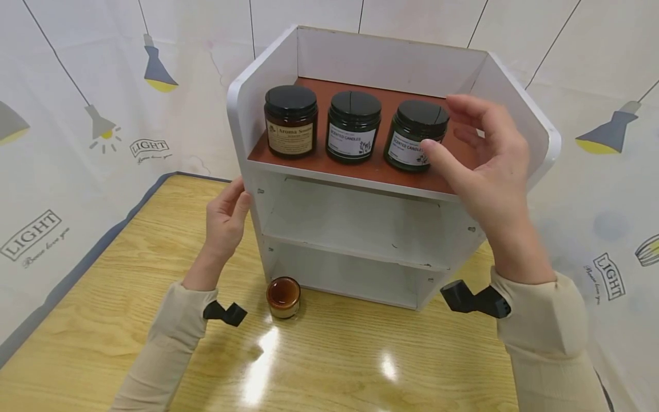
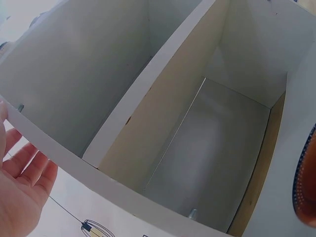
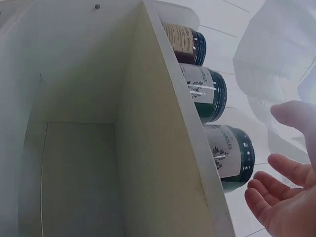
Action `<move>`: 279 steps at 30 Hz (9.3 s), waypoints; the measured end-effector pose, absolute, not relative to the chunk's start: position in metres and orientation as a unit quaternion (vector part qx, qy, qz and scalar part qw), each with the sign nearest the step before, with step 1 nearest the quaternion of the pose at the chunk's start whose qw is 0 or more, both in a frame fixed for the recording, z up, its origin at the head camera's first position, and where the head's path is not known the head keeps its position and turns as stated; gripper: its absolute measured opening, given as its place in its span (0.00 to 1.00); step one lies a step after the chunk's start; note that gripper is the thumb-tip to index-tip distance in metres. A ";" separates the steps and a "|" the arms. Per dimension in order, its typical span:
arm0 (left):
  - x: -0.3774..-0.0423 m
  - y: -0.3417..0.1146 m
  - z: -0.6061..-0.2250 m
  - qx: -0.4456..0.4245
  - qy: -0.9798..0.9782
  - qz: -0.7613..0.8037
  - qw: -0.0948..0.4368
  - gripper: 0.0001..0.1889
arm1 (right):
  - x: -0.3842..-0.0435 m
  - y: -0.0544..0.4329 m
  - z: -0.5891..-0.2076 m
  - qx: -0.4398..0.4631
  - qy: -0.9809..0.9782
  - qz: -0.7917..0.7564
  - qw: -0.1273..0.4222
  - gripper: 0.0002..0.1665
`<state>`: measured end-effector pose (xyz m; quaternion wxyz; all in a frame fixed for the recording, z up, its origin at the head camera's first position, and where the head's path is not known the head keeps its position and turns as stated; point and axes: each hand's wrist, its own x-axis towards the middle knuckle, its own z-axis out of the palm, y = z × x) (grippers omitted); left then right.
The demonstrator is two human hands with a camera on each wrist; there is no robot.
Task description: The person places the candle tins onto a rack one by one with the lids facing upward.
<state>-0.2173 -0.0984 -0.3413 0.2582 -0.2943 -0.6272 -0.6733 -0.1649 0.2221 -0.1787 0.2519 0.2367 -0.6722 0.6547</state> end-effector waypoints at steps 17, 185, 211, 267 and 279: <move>-0.218 -0.099 -0.341 -0.304 -0.619 -0.679 0.251 0.29 | -0.133 0.213 -0.198 0.266 -0.646 0.657 0.284 0.26; -0.216 -0.100 -0.341 -0.299 -0.628 -0.675 0.244 0.28 | -0.131 0.080 -0.468 0.199 -0.839 0.506 -0.017 0.42; -0.214 -0.101 -0.341 -0.293 -0.632 -0.677 0.238 0.25 | -0.127 0.087 -0.465 0.187 -0.825 0.533 -0.014 0.41; -0.216 -0.100 -0.340 -0.298 -0.626 -0.678 0.242 0.33 | -0.110 0.147 -0.376 0.187 -0.788 0.582 0.074 0.44; -0.218 -0.101 -0.342 -0.301 -0.626 -0.677 0.243 0.33 | -0.100 0.158 -0.360 0.209 -0.781 0.575 0.125 0.44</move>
